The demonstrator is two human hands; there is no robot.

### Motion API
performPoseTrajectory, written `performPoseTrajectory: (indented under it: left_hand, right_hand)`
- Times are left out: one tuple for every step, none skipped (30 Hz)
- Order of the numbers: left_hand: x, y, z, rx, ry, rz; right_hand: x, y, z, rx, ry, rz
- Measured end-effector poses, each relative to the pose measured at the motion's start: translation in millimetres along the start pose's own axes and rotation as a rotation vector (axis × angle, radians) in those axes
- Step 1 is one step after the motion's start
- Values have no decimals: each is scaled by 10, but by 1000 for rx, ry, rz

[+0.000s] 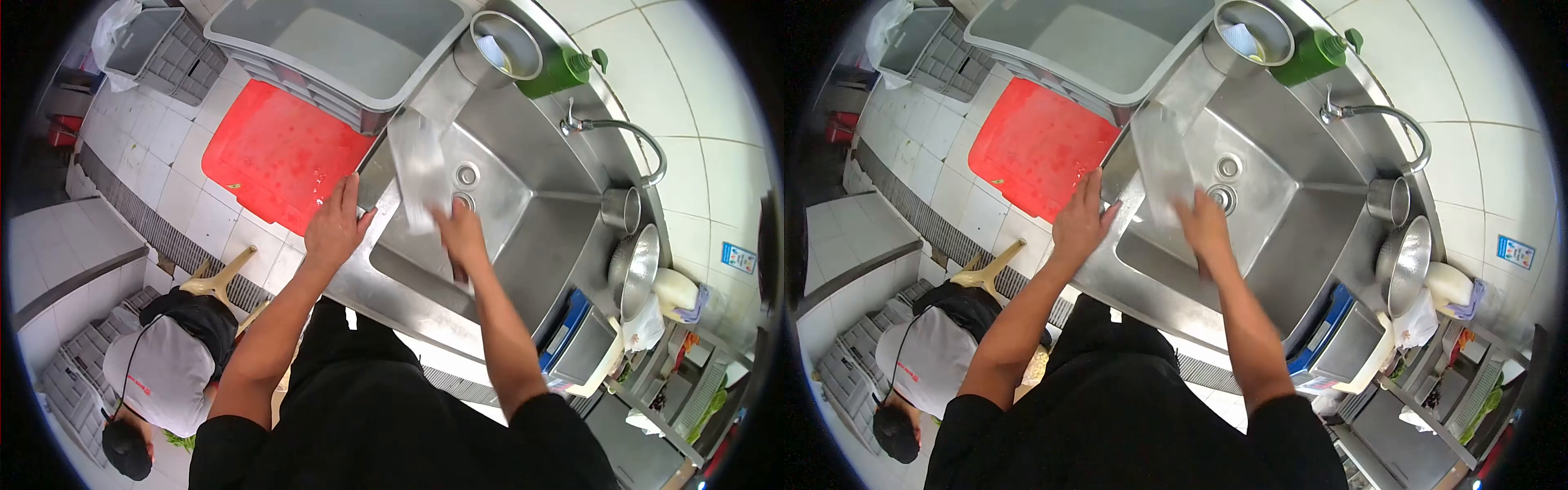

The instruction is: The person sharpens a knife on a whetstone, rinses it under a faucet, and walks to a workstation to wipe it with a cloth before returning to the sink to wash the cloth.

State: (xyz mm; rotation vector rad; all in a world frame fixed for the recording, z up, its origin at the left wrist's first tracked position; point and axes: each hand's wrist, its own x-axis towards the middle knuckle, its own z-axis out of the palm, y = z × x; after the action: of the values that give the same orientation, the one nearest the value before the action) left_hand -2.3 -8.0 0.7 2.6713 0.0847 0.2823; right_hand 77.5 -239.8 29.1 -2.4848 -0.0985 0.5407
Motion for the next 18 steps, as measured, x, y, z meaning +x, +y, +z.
performPoseTrajectory:
  left_hand:
    - [-5,14,-18,2,-7,-5]
    - [8,14,-29,9,-7,-13]
    - [3,11,-35,16,-8,-11]
    - [-6,13,-40,20,-12,-13]
    - [4,24,-41,20,-13,-12]
    - [12,42,-49,14,-14,-4]
    - [27,49,-65,-12,-52,-36]
    - [27,49,-80,-37,-91,-73]
    - [20,40,-64,-43,-86,-82]
    - [10,22,-31,-27,-47,-54]
    - [7,-3,-19,-5,-8,-28]
    - [7,-12,-30,-2,-2,-43]
    - [14,-11,-38,8,-7,-42]
    - [16,-6,-39,14,-17,-32]
    - [1,-6,-29,11,-28,-24]
    - [-12,-1,-8,3,-15,-23]
    - [-3,-1,4,2,8,-26]
    - [-3,4,2,7,8,-22]
  right_hand:
    - [339,-213,-66,167,25,-8]
    - [684,-417,-155,254,3,38]
    - [925,-550,-215,269,58,16]
    - [1108,-649,-254,261,97,40]
    - [1076,-616,-234,265,105,44]
    - [1004,-559,-213,295,101,12]
    - [910,-564,-226,321,95,-28]
    - [625,-504,-212,268,62,21]
    - [320,-369,-156,190,13,56]
    - [-24,-277,-112,212,-5,76]
    - [-382,-226,-108,285,-107,202]
    - [-665,-194,-116,337,-152,270]
    - [-790,-181,-130,393,-194,340]
    - [-682,-161,-131,396,-196,340]
    - [-494,-107,-118,269,-145,247]
    - [-259,-28,-91,139,-93,157]
    - [170,98,39,74,63,-32]
    - [523,-91,-34,173,65,5]
